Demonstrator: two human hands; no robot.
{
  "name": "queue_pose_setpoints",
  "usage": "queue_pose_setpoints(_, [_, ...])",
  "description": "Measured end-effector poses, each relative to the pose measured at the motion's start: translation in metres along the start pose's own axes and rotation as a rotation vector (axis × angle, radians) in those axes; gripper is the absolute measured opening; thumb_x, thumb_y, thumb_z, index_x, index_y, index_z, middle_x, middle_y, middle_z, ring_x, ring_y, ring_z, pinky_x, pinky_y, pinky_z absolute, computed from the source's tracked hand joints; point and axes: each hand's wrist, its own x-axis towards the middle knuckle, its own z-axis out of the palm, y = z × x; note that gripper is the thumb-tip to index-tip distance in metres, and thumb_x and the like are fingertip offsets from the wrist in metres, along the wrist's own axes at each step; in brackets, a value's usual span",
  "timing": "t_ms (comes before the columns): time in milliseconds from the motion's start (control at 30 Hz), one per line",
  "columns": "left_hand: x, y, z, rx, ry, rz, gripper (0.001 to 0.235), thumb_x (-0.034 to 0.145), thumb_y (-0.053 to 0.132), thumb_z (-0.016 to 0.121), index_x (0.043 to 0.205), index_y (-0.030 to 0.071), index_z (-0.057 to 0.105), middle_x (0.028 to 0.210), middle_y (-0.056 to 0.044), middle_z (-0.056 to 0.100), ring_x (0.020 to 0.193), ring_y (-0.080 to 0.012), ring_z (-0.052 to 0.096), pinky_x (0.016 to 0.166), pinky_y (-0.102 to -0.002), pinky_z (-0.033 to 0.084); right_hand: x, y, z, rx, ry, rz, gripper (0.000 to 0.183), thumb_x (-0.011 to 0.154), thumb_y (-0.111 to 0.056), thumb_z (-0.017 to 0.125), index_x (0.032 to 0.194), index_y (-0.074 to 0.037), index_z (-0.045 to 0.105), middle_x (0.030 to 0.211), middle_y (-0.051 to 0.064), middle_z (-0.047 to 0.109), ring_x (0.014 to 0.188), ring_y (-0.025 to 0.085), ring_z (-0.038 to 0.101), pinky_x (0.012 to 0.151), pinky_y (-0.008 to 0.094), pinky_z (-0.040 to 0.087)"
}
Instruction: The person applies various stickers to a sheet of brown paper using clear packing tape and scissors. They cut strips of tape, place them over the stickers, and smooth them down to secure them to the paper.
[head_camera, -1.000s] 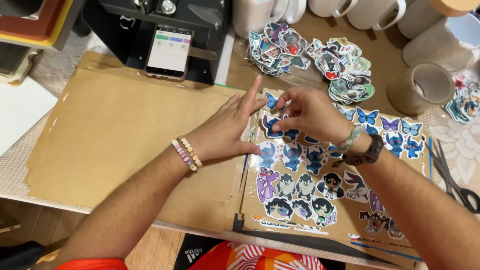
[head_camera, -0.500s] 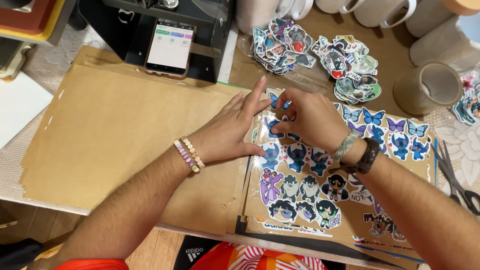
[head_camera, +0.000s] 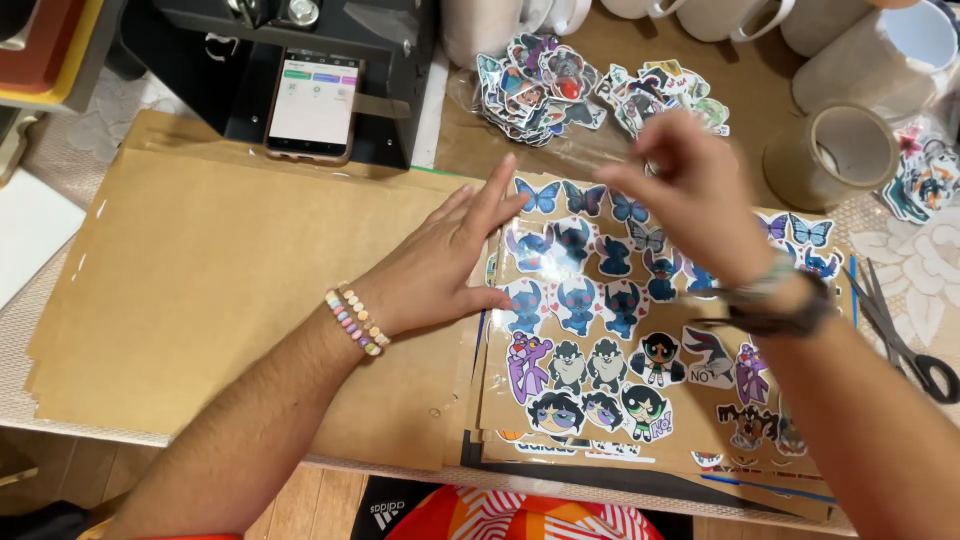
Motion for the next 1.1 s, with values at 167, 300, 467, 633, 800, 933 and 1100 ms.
queue_pose_setpoints(167, [-0.002, 0.021, 0.002, 0.003, -0.136, 0.082, 0.114, 0.09, 0.034, 0.076, 0.156, 0.005, -0.013, 0.146, -0.018, 0.058, 0.145, -0.0363, 0.041, 0.12, -0.044, 0.029, -0.064, 0.027, -0.071, 0.134, 0.149, 0.14, 0.017, 0.11, -0.005, 0.066, 0.111, -0.008, 0.05, 0.092, 0.0, 0.049, 0.079, 0.007, 0.047, 0.073, 0.019, 0.046])
queue_pose_setpoints(300, [0.0, 0.026, 0.012, 0.169, -0.203, 0.059, 0.122, 0.084, 0.04, 0.079, 0.156, 0.003, -0.013, 0.144, -0.016, 0.058, 0.136, -0.0317, 0.05, 0.118, -0.046, 0.029, -0.12, 0.042, -0.104, 0.005, 0.16, 0.258, 0.015, 0.105, -0.007, 0.071, 0.107, -0.005, 0.056, 0.093, 0.005, 0.059, 0.082, 0.01, 0.055, 0.075, 0.021, 0.046])
queue_pose_setpoints(467, [0.021, 0.048, -0.016, 0.04, -0.356, -0.12, 0.111, 0.092, 0.036, 0.065, 0.152, 0.009, -0.024, 0.146, -0.014, 0.055, 0.143, -0.0353, 0.04, 0.12, -0.044, 0.025, -0.168, 0.05, -0.114, -0.223, 0.022, 0.326, 0.017, 0.089, -0.015, 0.076, 0.103, -0.006, 0.072, 0.078, 0.004, 0.068, 0.057, 0.01, 0.054, 0.053, 0.023, 0.044])
queue_pose_setpoints(633, [0.045, 0.061, -0.008, 0.021, -0.259, -0.006, 0.112, 0.094, 0.027, 0.068, 0.151, 0.011, -0.026, 0.156, -0.016, 0.05, 0.081, -0.0278, 0.074, 0.106, -0.049, 0.04, -0.181, 0.042, -0.103, -0.357, -0.106, 0.277, 0.03, 0.075, -0.029, 0.082, 0.102, -0.018, 0.076, 0.084, -0.002, 0.071, 0.069, 0.008, 0.064, 0.061, 0.027, 0.05])
queue_pose_setpoints(800, [0.076, 0.079, 0.049, -0.035, -0.351, 0.18, 0.121, 0.09, 0.038, 0.076, 0.153, 0.012, -0.024, 0.158, -0.018, 0.043, 0.15, -0.0297, 0.034, 0.126, -0.043, 0.015, -0.171, 0.02, -0.079, -0.458, -0.34, 0.276, 0.055, 0.073, -0.045, 0.08, 0.123, -0.026, 0.065, 0.123, -0.004, 0.066, 0.097, 0.026, 0.072, 0.08, 0.044, 0.053])
queue_pose_setpoints(933, [0.079, 0.065, 0.071, -0.097, -0.228, 0.333, 0.103, 0.101, 0.025, 0.064, 0.154, 0.007, -0.022, 0.168, -0.024, 0.023, 0.151, -0.03, 0.041, 0.126, -0.046, 0.024, -0.161, 0.042, -0.112, -0.454, -0.115, 0.27, 0.043, 0.077, -0.027, 0.082, 0.116, -0.016, 0.07, 0.109, 0.003, 0.071, 0.084, 0.017, 0.07, 0.071, 0.035, 0.053])
queue_pose_setpoints(1100, [0.076, 0.051, 0.07, -0.383, -0.219, 0.207, 0.09, 0.103, 0.005, 0.049, 0.152, 0.013, -0.026, 0.161, -0.016, 0.044, 0.154, -0.0366, 0.034, 0.123, -0.046, 0.027, -0.154, 0.044, -0.107, -0.428, -0.221, 0.373, 0.042, 0.071, -0.033, 0.084, 0.109, -0.021, 0.073, 0.105, -0.003, 0.076, 0.086, 0.015, 0.069, 0.079, 0.033, 0.053])
